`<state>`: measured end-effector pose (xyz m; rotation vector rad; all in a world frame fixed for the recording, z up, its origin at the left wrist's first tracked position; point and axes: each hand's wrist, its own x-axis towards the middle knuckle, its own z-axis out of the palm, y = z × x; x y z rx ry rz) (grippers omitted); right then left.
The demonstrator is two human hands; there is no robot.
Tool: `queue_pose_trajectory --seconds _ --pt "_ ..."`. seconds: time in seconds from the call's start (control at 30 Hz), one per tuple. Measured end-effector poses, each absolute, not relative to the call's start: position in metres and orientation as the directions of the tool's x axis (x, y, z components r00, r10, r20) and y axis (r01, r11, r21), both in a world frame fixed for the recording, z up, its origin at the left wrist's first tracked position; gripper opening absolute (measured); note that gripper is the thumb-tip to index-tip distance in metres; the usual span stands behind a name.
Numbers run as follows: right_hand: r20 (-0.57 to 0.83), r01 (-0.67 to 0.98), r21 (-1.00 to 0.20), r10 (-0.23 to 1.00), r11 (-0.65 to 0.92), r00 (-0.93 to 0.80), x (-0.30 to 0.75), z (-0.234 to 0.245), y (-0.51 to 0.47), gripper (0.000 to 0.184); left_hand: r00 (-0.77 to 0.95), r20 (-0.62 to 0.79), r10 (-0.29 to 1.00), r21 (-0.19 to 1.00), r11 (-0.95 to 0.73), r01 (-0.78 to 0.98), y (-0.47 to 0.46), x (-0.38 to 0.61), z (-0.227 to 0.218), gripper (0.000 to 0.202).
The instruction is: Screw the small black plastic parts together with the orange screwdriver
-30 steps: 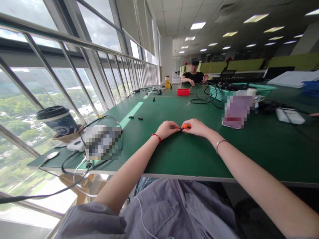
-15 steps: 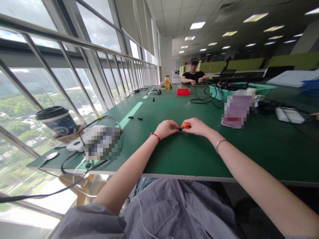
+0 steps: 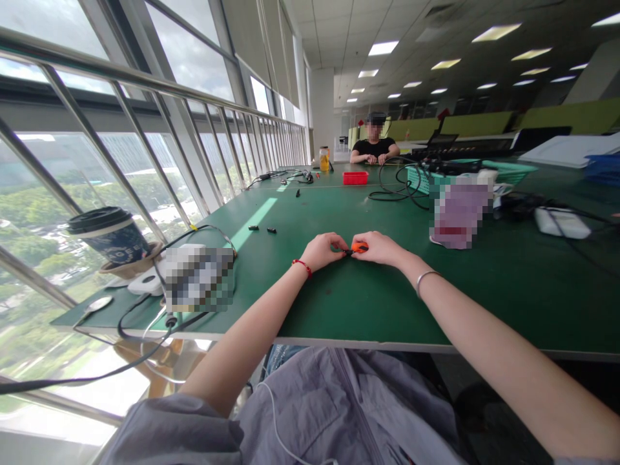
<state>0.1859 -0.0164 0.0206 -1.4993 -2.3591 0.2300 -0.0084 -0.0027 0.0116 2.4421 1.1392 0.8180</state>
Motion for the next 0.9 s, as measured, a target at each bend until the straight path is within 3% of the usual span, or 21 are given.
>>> queue_pose_trajectory --seconds 0.43,0.9 --pt "0.227 0.807 -0.379 0.891 0.453 -0.393 0.189 0.022 -0.015 0.014 0.481 0.32 0.816 0.656 -0.557 0.509 0.004 -0.007 0.005 0.014" --pt "0.245 0.837 -0.34 0.9 0.429 -0.362 0.187 0.023 -0.016 0.013 0.496 0.344 0.798 0.601 -0.592 0.536 0.003 -0.006 0.001 0.017"
